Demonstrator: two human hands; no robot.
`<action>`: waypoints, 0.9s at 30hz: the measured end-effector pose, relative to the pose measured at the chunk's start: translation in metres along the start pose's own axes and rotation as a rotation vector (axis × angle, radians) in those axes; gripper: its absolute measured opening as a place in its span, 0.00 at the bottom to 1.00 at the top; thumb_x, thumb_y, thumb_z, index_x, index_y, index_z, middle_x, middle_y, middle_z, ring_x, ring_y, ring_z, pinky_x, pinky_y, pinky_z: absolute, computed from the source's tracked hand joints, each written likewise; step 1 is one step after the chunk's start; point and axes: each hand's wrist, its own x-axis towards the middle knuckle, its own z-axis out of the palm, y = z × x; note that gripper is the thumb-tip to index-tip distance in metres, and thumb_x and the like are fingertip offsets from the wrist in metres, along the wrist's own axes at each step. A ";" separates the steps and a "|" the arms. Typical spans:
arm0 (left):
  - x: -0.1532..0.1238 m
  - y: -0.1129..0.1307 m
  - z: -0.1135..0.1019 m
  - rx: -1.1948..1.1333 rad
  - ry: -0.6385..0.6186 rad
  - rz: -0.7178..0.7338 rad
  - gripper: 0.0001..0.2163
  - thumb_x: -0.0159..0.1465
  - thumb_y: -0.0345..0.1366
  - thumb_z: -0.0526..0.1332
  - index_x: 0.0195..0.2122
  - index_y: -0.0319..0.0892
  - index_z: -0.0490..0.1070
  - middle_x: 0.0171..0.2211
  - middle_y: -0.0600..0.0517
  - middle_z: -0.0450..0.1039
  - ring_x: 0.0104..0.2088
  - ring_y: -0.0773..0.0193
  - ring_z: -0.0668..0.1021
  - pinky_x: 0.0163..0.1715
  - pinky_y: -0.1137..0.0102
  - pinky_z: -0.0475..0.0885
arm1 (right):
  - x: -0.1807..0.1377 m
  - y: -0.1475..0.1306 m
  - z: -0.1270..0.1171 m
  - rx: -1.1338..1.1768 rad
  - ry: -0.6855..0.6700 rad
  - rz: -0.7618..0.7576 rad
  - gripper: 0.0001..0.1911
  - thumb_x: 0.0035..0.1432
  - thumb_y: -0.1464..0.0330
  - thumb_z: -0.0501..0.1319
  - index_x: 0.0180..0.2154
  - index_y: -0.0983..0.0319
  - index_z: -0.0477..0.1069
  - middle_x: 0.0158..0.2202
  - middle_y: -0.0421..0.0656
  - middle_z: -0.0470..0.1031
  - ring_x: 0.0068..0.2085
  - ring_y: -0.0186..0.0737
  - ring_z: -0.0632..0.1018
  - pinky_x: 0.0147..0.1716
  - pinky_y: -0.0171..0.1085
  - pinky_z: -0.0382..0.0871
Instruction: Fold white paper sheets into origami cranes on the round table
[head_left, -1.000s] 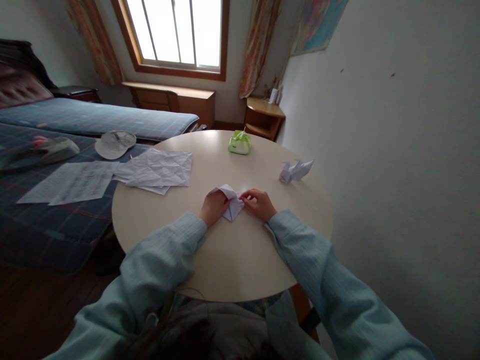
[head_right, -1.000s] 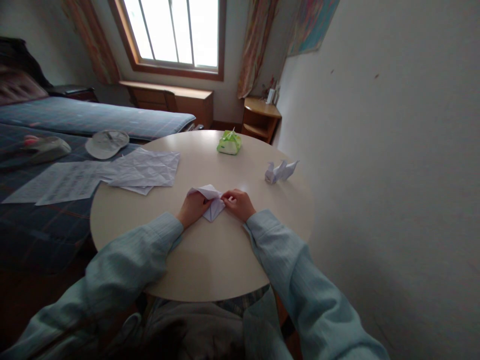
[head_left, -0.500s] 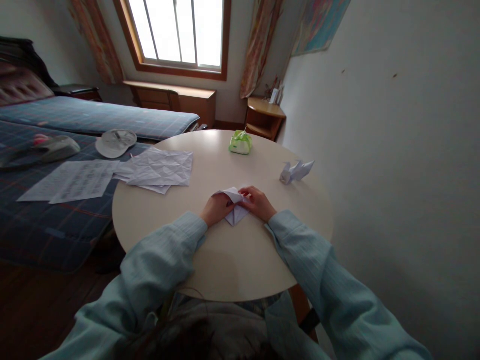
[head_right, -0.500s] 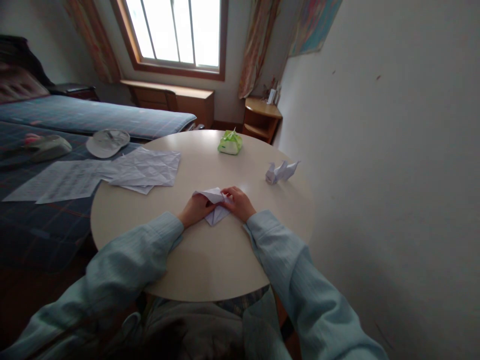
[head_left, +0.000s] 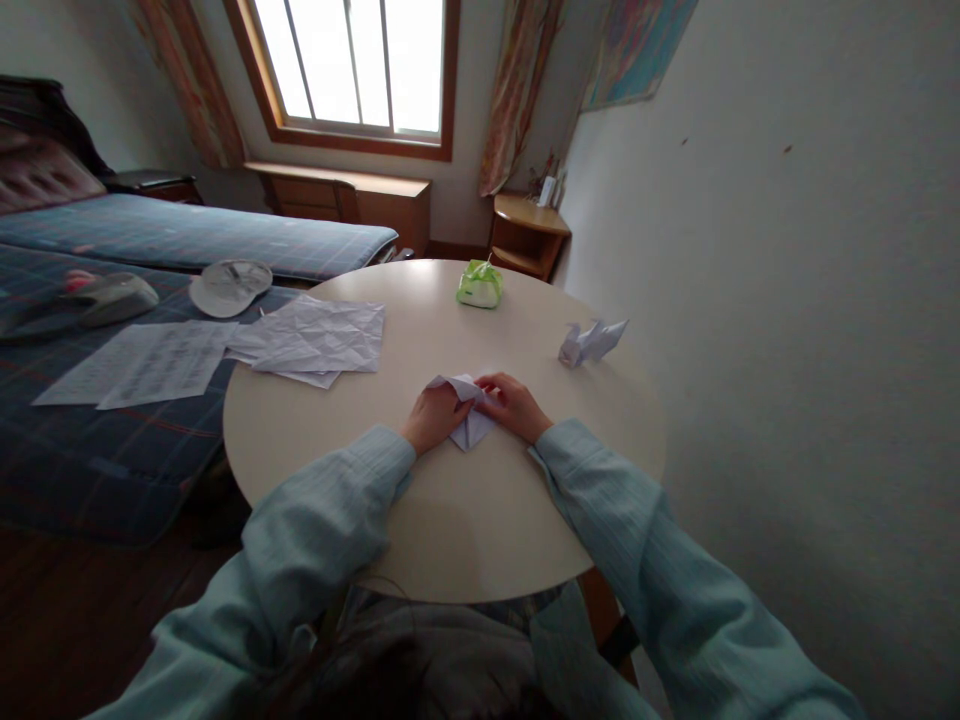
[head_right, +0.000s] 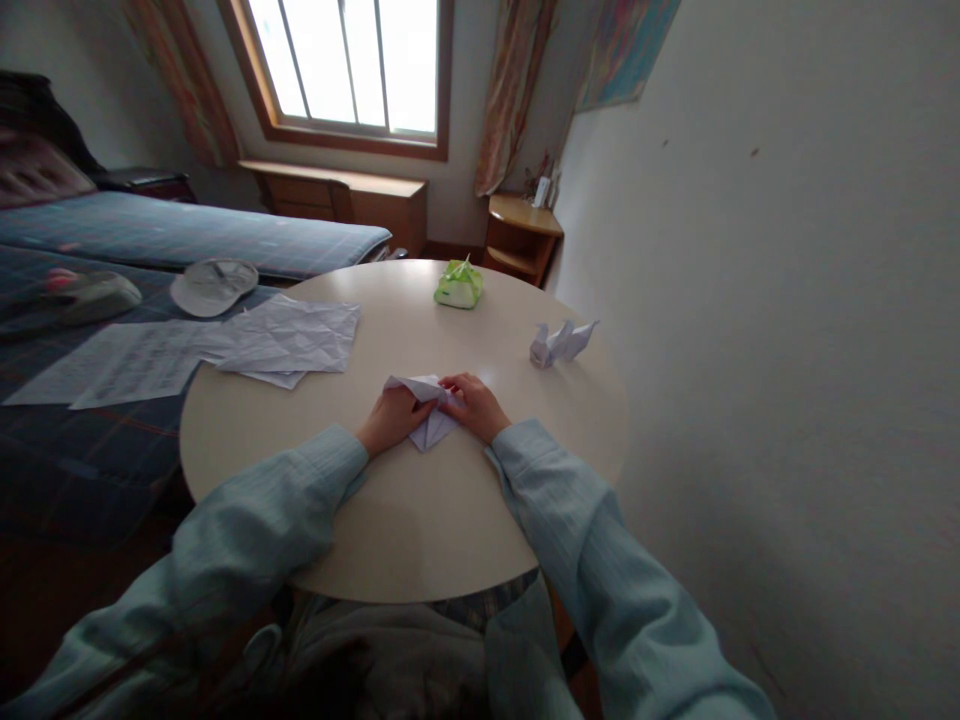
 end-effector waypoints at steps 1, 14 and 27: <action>0.000 0.000 0.000 -0.001 -0.004 -0.008 0.11 0.60 0.36 0.51 0.38 0.39 0.71 0.36 0.46 0.74 0.37 0.59 0.75 0.38 0.68 0.68 | 0.000 0.000 0.000 -0.003 -0.003 0.003 0.14 0.48 0.65 0.61 0.39 0.62 0.67 0.34 0.44 0.71 0.35 0.36 0.72 0.36 0.36 0.66; 0.002 -0.003 0.002 -0.014 0.035 -0.013 0.11 0.61 0.34 0.52 0.41 0.43 0.71 0.38 0.49 0.74 0.40 0.62 0.74 0.41 0.70 0.67 | 0.001 -0.002 -0.001 -0.023 -0.014 0.013 0.14 0.48 0.66 0.61 0.39 0.61 0.67 0.34 0.44 0.72 0.36 0.37 0.72 0.37 0.37 0.66; 0.002 -0.004 0.003 -0.055 0.017 -0.051 0.11 0.60 0.35 0.52 0.40 0.41 0.71 0.38 0.48 0.74 0.40 0.60 0.75 0.41 0.70 0.67 | 0.001 -0.002 -0.001 -0.010 -0.012 0.006 0.15 0.47 0.66 0.62 0.39 0.62 0.67 0.34 0.44 0.71 0.36 0.37 0.71 0.36 0.37 0.66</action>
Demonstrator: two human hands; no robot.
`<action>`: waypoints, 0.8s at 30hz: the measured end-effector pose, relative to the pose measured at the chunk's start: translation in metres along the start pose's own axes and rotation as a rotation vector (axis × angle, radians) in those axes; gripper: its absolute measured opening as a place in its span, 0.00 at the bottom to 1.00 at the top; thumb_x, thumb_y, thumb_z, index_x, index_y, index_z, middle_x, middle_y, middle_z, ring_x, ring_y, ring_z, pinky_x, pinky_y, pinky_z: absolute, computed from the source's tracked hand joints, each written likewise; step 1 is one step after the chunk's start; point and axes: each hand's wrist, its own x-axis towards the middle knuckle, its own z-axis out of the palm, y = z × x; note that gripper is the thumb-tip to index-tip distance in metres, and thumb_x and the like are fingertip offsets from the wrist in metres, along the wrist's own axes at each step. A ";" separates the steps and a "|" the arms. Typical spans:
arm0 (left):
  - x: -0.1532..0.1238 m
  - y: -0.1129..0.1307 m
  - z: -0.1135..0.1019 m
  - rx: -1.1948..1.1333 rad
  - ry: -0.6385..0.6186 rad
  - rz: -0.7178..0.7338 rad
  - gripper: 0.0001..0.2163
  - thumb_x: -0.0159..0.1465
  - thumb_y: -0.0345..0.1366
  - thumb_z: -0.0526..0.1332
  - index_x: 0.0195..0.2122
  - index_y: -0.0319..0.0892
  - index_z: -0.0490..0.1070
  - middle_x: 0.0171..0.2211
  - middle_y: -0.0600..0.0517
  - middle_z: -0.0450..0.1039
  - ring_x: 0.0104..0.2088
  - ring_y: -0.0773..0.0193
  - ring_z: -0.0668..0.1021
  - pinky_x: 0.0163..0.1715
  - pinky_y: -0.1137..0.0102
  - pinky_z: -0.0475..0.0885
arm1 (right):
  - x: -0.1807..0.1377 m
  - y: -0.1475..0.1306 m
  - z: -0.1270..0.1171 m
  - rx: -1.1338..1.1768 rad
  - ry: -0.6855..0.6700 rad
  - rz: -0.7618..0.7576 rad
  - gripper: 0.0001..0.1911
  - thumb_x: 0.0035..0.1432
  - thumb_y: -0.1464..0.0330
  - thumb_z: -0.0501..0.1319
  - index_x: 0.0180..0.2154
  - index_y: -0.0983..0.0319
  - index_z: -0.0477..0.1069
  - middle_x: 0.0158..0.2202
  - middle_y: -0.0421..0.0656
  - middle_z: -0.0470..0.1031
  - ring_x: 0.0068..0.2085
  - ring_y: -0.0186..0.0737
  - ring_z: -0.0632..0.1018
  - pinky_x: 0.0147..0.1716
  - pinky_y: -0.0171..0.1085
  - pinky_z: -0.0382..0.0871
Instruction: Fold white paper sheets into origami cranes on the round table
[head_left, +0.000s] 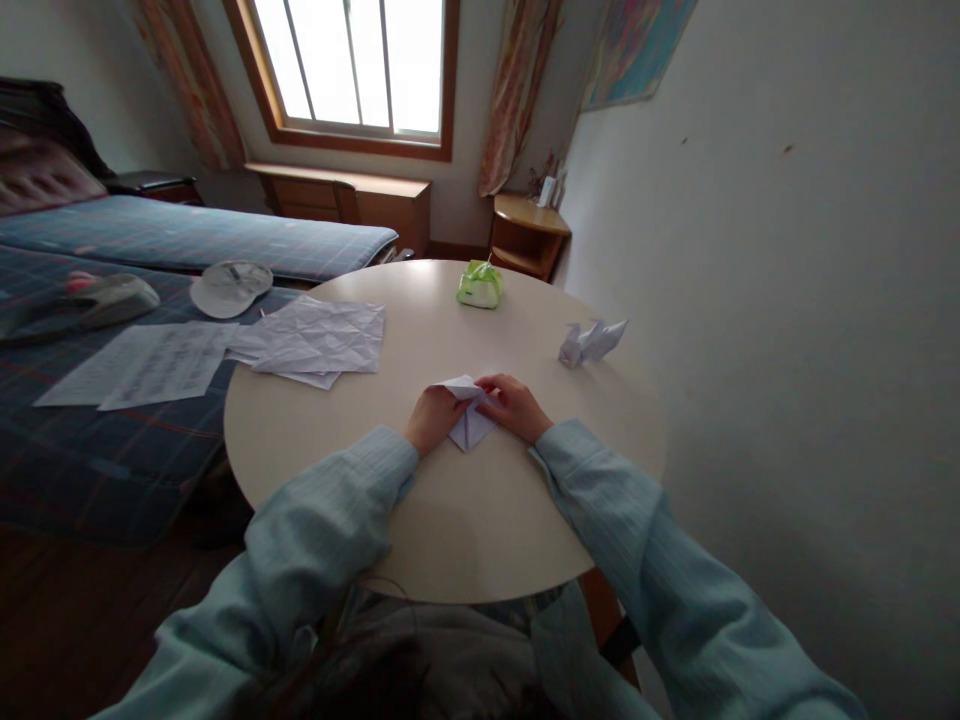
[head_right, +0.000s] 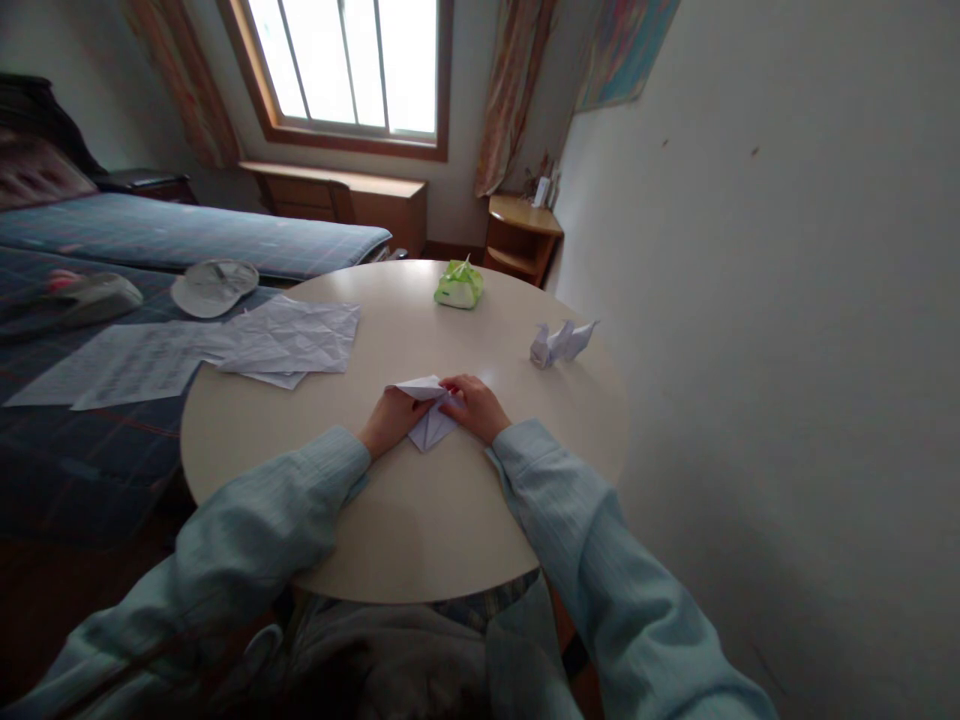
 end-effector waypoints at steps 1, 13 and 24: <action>0.000 0.000 0.000 -0.006 -0.001 -0.003 0.11 0.61 0.35 0.52 0.40 0.41 0.72 0.38 0.48 0.74 0.40 0.61 0.75 0.41 0.70 0.67 | 0.000 0.000 0.000 0.003 0.001 -0.001 0.14 0.47 0.66 0.62 0.39 0.61 0.68 0.33 0.43 0.71 0.35 0.36 0.71 0.36 0.37 0.66; -0.001 0.003 -0.002 0.018 -0.056 -0.055 0.12 0.59 0.37 0.53 0.39 0.41 0.72 0.36 0.47 0.75 0.37 0.59 0.76 0.36 0.70 0.69 | -0.001 -0.002 -0.001 0.026 0.072 0.102 0.06 0.50 0.69 0.58 0.33 0.62 0.70 0.30 0.42 0.71 0.31 0.33 0.71 0.30 0.34 0.65; -0.003 0.000 0.002 0.027 -0.049 0.020 0.13 0.59 0.35 0.53 0.45 0.46 0.68 0.42 0.51 0.73 0.41 0.63 0.74 0.40 0.72 0.68 | 0.000 0.002 0.001 0.021 0.101 0.101 0.05 0.50 0.69 0.59 0.31 0.61 0.70 0.31 0.42 0.70 0.32 0.34 0.71 0.29 0.33 0.66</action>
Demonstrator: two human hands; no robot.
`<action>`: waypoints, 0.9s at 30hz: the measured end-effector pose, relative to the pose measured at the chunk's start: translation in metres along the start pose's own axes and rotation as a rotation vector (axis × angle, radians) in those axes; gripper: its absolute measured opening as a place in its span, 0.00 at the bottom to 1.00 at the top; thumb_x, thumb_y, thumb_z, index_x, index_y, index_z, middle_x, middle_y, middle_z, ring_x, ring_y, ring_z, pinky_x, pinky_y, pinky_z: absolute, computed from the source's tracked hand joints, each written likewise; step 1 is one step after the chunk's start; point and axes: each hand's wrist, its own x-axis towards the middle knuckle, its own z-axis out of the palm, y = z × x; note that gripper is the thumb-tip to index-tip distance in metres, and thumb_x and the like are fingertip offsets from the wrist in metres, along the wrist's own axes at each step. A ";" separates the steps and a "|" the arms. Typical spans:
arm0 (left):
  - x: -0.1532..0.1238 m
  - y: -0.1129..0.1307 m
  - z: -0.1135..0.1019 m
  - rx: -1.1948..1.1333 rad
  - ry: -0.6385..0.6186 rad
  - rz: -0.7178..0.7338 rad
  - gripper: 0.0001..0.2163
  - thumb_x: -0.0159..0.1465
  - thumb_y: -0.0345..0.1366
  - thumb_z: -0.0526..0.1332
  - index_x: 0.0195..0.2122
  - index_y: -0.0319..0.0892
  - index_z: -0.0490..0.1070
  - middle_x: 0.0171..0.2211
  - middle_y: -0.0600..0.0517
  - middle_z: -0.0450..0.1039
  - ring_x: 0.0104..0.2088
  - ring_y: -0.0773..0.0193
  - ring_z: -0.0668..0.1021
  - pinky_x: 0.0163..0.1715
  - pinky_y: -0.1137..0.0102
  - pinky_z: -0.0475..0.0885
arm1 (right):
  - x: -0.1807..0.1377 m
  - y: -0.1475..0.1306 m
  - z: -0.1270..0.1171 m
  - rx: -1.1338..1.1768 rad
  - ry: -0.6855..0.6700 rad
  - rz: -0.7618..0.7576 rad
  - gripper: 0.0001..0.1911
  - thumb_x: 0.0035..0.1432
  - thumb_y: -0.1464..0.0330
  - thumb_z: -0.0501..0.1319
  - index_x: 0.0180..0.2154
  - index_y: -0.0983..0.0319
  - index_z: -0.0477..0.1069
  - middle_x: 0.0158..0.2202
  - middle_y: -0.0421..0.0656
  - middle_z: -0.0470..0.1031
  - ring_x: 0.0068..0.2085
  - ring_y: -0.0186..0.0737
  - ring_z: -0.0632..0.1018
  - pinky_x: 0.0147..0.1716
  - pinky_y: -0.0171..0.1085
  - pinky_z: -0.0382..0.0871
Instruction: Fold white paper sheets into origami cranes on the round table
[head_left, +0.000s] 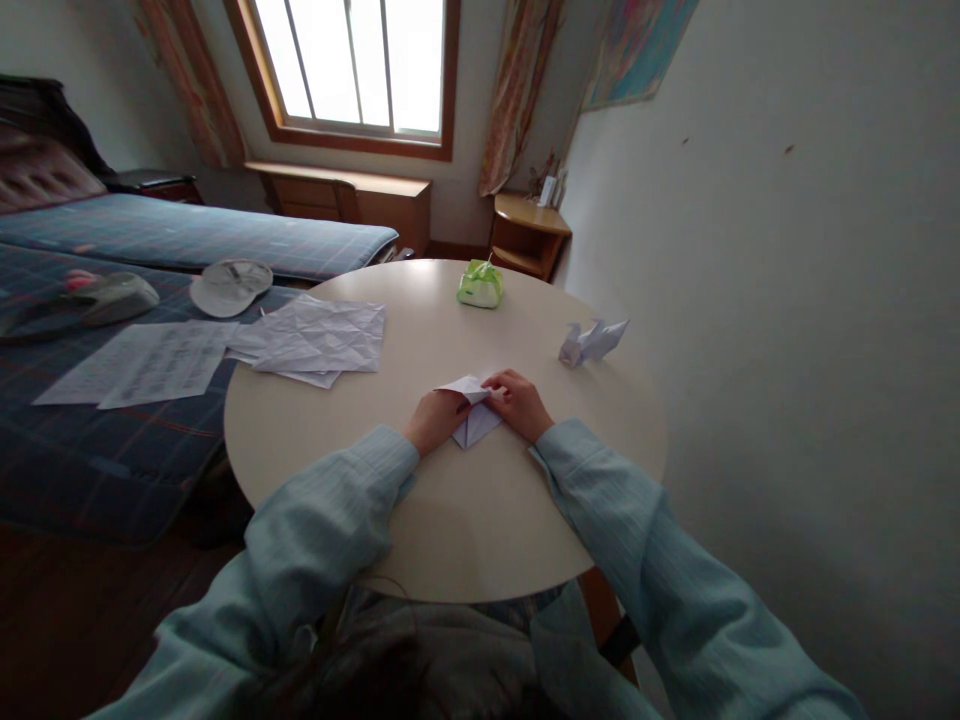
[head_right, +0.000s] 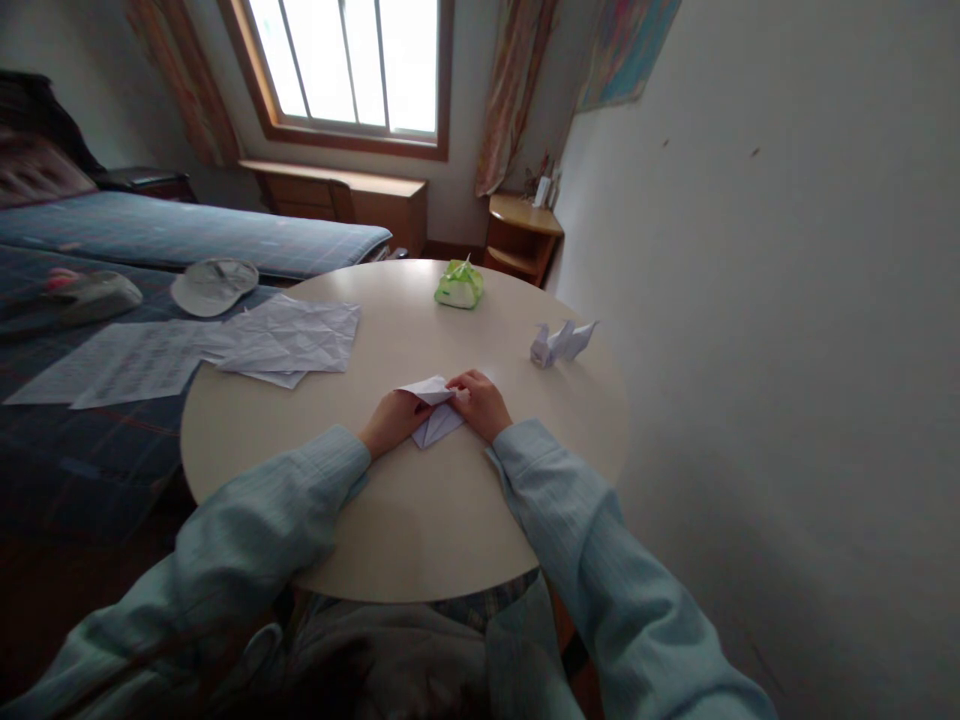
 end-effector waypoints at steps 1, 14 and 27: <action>0.000 0.000 0.000 0.005 0.000 0.001 0.13 0.60 0.35 0.53 0.45 0.46 0.68 0.41 0.51 0.73 0.40 0.63 0.74 0.40 0.72 0.68 | 0.000 0.000 0.000 0.006 0.002 -0.002 0.05 0.50 0.68 0.59 0.31 0.61 0.70 0.32 0.42 0.69 0.32 0.34 0.71 0.29 0.33 0.66; -0.001 0.004 -0.004 0.038 0.007 0.020 0.12 0.61 0.37 0.50 0.38 0.41 0.71 0.36 0.47 0.74 0.35 0.61 0.76 0.33 0.72 0.68 | 0.000 0.002 -0.002 -0.001 -0.032 0.012 0.02 0.48 0.72 0.59 0.28 0.61 0.71 0.27 0.41 0.69 0.29 0.34 0.70 0.29 0.33 0.64; 0.000 0.005 -0.005 0.084 -0.011 -0.017 0.12 0.61 0.35 0.49 0.38 0.41 0.70 0.37 0.47 0.74 0.36 0.62 0.76 0.33 0.72 0.67 | 0.000 0.000 -0.003 -0.034 -0.049 -0.007 0.04 0.49 0.71 0.59 0.30 0.62 0.71 0.27 0.42 0.70 0.31 0.35 0.70 0.31 0.34 0.64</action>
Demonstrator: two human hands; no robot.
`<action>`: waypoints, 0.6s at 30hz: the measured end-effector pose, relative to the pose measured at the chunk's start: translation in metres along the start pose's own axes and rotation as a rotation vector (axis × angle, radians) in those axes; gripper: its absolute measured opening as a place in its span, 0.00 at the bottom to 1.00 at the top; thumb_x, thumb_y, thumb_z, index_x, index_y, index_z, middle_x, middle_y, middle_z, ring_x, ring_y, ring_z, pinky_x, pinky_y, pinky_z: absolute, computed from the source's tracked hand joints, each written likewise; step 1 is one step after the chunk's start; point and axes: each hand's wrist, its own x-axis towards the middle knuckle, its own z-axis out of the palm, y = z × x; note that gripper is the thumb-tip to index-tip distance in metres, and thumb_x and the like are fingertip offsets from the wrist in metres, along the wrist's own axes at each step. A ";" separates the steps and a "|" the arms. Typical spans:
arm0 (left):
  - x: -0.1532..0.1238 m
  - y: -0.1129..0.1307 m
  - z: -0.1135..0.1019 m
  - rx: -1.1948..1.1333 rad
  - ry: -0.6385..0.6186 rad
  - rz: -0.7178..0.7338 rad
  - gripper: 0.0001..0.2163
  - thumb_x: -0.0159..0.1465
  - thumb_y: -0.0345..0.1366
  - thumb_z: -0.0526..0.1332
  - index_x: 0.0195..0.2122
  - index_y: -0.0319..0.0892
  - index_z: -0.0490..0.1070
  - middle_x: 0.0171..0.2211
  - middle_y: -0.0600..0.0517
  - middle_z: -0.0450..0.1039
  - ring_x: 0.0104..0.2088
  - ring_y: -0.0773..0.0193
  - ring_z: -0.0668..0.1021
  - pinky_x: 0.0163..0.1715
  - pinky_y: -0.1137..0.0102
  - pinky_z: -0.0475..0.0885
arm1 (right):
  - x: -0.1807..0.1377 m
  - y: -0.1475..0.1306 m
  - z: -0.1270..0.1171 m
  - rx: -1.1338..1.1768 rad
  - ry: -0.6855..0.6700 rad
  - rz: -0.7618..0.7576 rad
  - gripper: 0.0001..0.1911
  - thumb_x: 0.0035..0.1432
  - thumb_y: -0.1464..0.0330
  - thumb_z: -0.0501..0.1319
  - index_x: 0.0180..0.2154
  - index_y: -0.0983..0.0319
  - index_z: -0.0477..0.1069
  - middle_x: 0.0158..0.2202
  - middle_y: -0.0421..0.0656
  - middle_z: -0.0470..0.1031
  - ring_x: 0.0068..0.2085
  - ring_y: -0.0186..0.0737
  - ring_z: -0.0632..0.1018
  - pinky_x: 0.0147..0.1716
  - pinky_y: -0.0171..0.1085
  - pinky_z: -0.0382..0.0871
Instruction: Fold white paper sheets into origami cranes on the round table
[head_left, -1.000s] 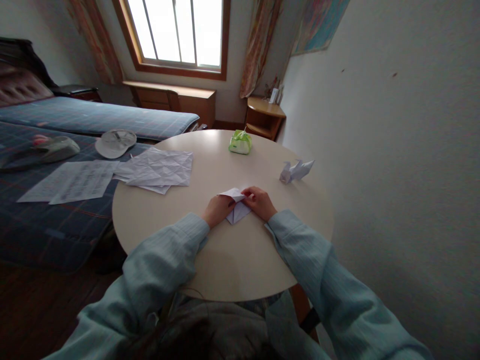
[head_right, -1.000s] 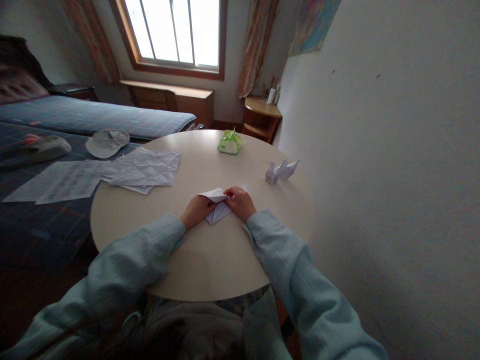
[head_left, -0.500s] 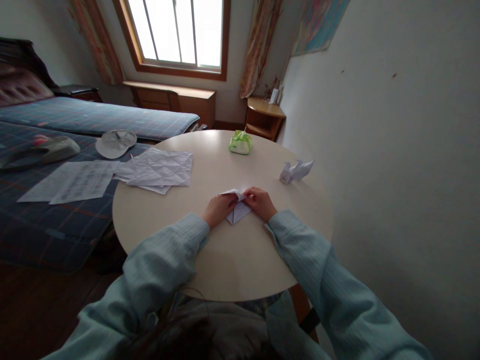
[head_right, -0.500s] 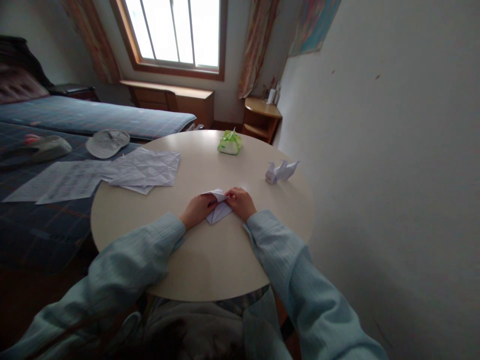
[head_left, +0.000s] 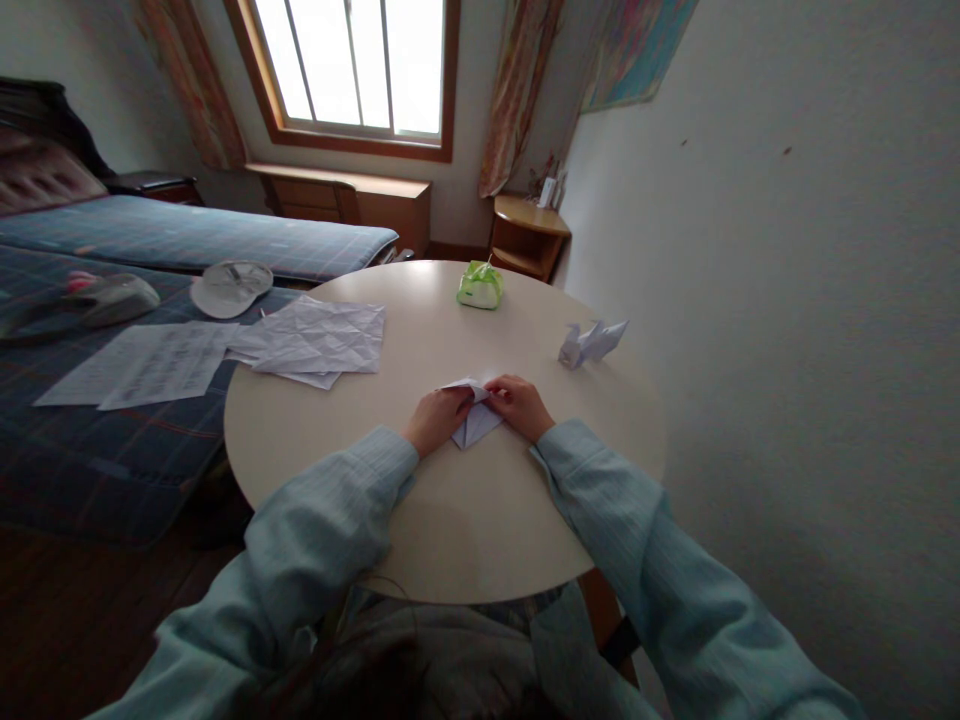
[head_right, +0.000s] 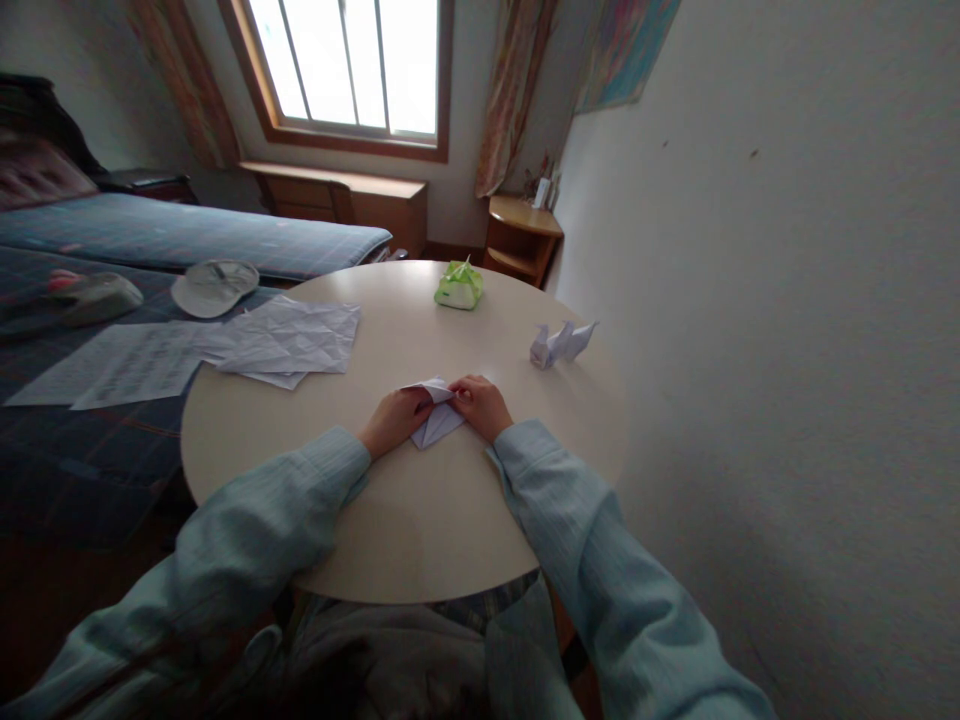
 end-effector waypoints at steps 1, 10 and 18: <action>0.000 0.000 0.000 0.004 -0.007 -0.005 0.12 0.61 0.35 0.49 0.38 0.41 0.70 0.37 0.47 0.74 0.36 0.62 0.76 0.33 0.72 0.67 | 0.000 0.000 0.000 -0.003 -0.001 -0.007 0.04 0.50 0.71 0.58 0.30 0.62 0.71 0.28 0.42 0.71 0.31 0.35 0.70 0.31 0.33 0.64; 0.000 -0.001 0.001 -0.009 0.005 0.012 0.12 0.61 0.35 0.49 0.37 0.41 0.71 0.36 0.47 0.74 0.34 0.61 0.76 0.32 0.72 0.67 | -0.001 -0.001 0.001 0.042 -0.006 0.022 0.07 0.50 0.73 0.57 0.33 0.62 0.71 0.30 0.42 0.73 0.31 0.33 0.71 0.32 0.33 0.65; -0.001 -0.001 0.002 -0.051 0.089 0.024 0.10 0.60 0.32 0.51 0.37 0.41 0.70 0.35 0.48 0.75 0.33 0.62 0.76 0.31 0.71 0.69 | -0.001 -0.001 0.000 0.052 0.007 0.062 0.07 0.48 0.72 0.58 0.32 0.62 0.72 0.30 0.42 0.73 0.29 0.32 0.72 0.31 0.32 0.66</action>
